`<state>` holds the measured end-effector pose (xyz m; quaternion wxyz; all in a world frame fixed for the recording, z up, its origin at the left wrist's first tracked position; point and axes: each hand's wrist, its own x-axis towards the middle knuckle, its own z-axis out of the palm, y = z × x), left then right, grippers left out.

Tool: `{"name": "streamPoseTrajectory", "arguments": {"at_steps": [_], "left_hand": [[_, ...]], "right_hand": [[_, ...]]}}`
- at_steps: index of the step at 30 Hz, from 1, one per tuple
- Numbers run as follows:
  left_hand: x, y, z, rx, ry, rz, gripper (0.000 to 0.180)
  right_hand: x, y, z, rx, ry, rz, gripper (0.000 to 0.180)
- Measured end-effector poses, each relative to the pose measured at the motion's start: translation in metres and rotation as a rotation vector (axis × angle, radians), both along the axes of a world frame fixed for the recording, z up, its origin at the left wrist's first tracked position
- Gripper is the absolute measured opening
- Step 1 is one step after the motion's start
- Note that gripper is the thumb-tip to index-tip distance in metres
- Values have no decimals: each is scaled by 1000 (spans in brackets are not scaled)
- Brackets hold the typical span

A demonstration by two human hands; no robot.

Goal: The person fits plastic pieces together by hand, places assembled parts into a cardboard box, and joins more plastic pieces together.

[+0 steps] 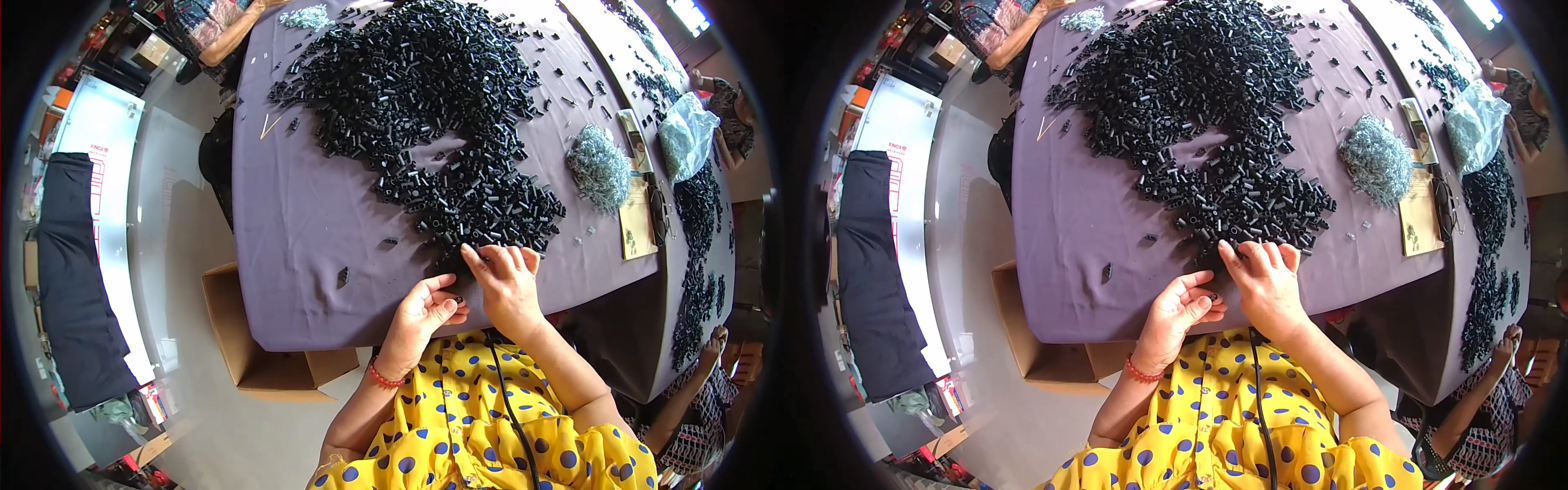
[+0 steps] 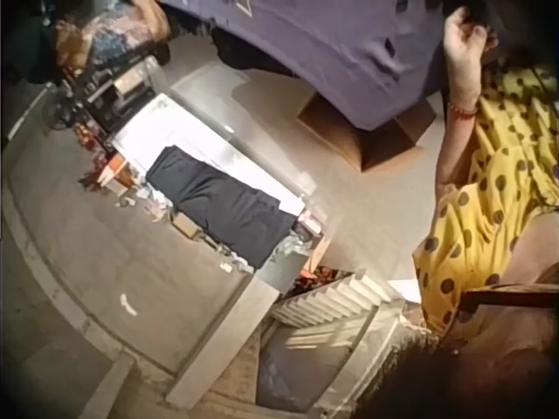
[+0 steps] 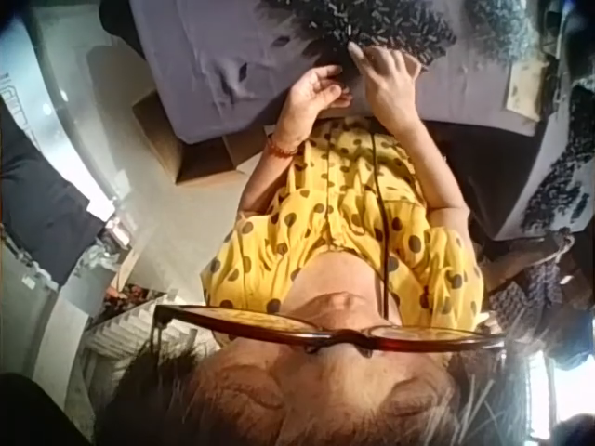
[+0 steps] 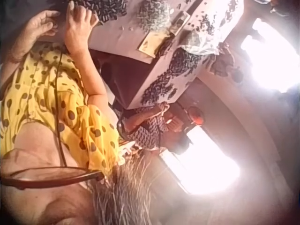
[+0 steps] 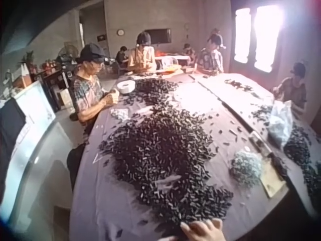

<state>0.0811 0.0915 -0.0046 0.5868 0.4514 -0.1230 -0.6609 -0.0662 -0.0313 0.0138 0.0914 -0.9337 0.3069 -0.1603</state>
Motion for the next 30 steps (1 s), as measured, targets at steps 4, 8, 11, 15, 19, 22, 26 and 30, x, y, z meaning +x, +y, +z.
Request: {"name": "streamPoseTrajectory", "arguments": {"at_steps": [4, 8, 11, 15, 19, 22, 26, 30], "left_hand": [[1, 1, 1, 5, 4, -1, 47], [1, 1, 2, 4, 5, -6, 47], [0, 0, 3, 4, -2, -17, 46], [1, 1, 2, -4, -10, -25, 46], [2, 3, 3, 2, -3, -44, 46], [2, 4, 2, -3, 1, -48, 46], [3, 5, 2, -13, 2, -41, 45], [3, 7, 1, -31, 22, -50, 43]], "right_hand": [[-6, 4, 3, 12, -9, 29, 55], [-16, 3, 5, 40, -72, -36, 52], [-23, 3, 3, 4, -4, -35, 51], [-27, 6, 7, 21, -79, -2, 50], [-37, 6, 5, -2, -141, 3, 48], [-38, 10, 3, 17, -137, 28, 47], [-36, 14, 1, 68, -147, 16, 51], [-25, 11, -10, 45, -246, -17, 45]]}}
